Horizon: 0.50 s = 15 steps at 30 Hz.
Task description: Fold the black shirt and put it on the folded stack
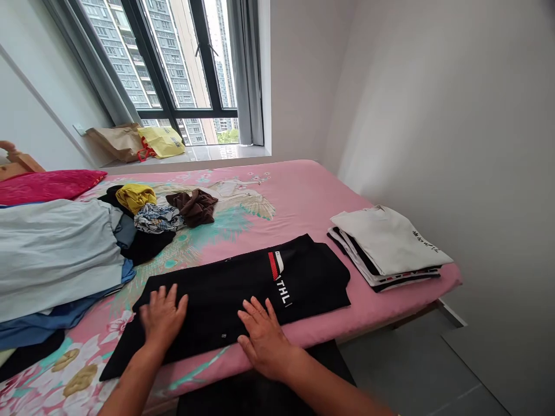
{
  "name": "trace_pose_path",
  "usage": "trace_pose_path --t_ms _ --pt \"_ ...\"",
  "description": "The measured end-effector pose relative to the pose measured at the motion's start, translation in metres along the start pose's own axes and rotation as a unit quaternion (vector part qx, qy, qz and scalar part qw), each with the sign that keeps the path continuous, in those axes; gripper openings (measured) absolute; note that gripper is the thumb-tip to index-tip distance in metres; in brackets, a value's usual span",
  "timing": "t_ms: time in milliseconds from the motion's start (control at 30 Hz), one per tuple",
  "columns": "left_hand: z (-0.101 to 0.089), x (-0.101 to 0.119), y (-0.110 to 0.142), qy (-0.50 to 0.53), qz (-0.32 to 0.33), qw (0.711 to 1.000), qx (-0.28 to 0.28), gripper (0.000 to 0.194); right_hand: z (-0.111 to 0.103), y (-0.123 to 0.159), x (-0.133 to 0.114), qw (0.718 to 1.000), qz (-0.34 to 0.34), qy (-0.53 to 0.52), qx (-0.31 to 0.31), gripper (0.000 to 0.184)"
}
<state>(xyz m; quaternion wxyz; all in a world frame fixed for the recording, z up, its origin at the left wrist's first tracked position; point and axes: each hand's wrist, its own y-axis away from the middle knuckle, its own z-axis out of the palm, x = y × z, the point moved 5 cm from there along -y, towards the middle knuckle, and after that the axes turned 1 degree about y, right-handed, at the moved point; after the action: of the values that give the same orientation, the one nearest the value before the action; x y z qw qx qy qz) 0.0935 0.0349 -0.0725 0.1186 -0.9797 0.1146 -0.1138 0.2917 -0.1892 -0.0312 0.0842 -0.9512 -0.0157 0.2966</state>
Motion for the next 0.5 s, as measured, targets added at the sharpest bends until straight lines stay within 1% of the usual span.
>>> trace_pose_path --t_ms 67,133,200,267,300,367,433,500 --pt "-0.005 -0.047 -0.003 0.012 -0.063 0.998 0.019 0.059 0.001 -0.015 -0.013 1.0 -0.006 0.007 0.009 0.051" --pt "-0.007 -0.09 -0.004 0.064 -0.102 0.993 0.007 0.06 0.004 -0.032 -0.026 1.0 -0.019 0.019 0.014 0.051" --pt "-0.01 -0.126 0.0 0.116 -0.114 0.987 -0.015 0.056 0.011 -0.049 -0.039 0.999 -0.032 0.031 0.009 0.051" --pt "-0.015 -0.155 0.014 0.141 -0.114 0.983 -0.023 0.05 0.023 -0.063 -0.051 0.998 -0.038 0.041 -0.004 0.051" --pt "-0.018 -0.164 0.022 0.15 -0.108 0.982 -0.022 0.048 0.029 -0.07 -0.056 0.998 -0.041 0.045 -0.01 0.05" --pt "-0.023 -0.175 0.038 0.18 -0.086 0.98 -0.018 0.046 0.043 -0.084 -0.066 0.997 -0.048 0.055 -0.017 0.05" --pt "-0.026 -0.177 0.049 0.211 -0.067 0.975 -0.006 0.046 0.057 -0.096 -0.074 0.996 -0.057 0.065 -0.02 0.049" --pt "-0.025 -0.176 0.055 0.222 -0.061 0.973 0.009 0.045 0.071 -0.108 -0.081 0.994 -0.068 0.079 -0.024 0.05"
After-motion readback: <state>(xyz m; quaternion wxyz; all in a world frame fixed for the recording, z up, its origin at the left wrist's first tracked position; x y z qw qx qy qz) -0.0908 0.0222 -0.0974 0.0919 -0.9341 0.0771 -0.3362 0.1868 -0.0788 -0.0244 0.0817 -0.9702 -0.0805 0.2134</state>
